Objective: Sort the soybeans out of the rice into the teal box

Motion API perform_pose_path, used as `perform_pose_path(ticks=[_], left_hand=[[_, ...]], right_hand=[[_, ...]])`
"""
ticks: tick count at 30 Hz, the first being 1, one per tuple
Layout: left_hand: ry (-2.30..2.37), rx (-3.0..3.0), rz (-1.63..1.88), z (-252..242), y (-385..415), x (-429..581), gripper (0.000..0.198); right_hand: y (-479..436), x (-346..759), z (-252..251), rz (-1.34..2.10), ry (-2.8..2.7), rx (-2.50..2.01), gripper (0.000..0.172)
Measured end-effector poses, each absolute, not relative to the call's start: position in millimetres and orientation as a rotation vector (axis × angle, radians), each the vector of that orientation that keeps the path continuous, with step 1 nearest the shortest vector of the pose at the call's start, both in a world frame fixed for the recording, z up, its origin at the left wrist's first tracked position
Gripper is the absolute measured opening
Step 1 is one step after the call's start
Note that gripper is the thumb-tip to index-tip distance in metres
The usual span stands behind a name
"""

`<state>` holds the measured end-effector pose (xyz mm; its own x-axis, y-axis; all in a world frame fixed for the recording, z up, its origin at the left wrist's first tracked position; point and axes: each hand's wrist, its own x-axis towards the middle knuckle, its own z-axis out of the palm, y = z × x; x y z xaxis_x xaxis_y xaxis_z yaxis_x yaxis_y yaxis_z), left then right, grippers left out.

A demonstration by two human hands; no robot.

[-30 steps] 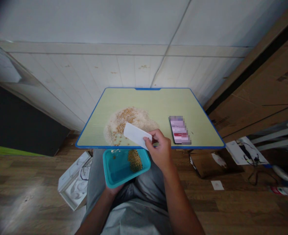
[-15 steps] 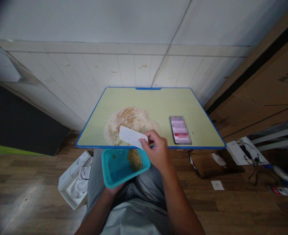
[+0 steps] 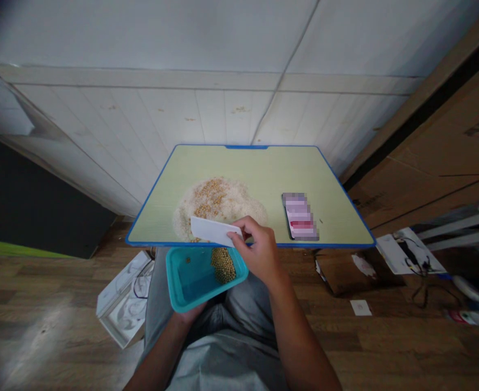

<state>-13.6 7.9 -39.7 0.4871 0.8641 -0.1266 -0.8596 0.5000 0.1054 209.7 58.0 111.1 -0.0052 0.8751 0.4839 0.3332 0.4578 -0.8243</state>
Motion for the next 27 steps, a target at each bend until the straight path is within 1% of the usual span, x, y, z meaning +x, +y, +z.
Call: perform_pose_path(ticks=[3,6,14,19,22,27], left_hand=[[0.194,0.001,1.085,-59.7,7.0,-17.9,0.065],[0.196,0.002,1.102,-69.2,6.2,-18.7,0.066],[0.173,-0.031,1.097,-75.7,5.7,-21.2,0.069],[0.085,-0.03,1.116,-72.1,8.7,-22.7,0.071],[0.116,-0.025,1.116,-71.2,9.2,-21.4,0.073],[0.226,0.002,1.095,-76.1,6.1,-20.5,0.065]], right_hand=[[55.7,212.3,113.0,0.626,-1.576,-1.069,0.006],[53.6,214.0,113.7,0.623,-1.558,-1.079,0.005],[53.3,206.5,110.3,0.587,-1.554,-1.086,0.004],[55.4,202.4,108.9,0.574,-1.565,-1.076,0.004],[56.6,202.2,107.4,0.557,-1.559,-1.078,0.003],[56.6,203.2,107.7,0.573,-1.584,-1.082,0.003]])
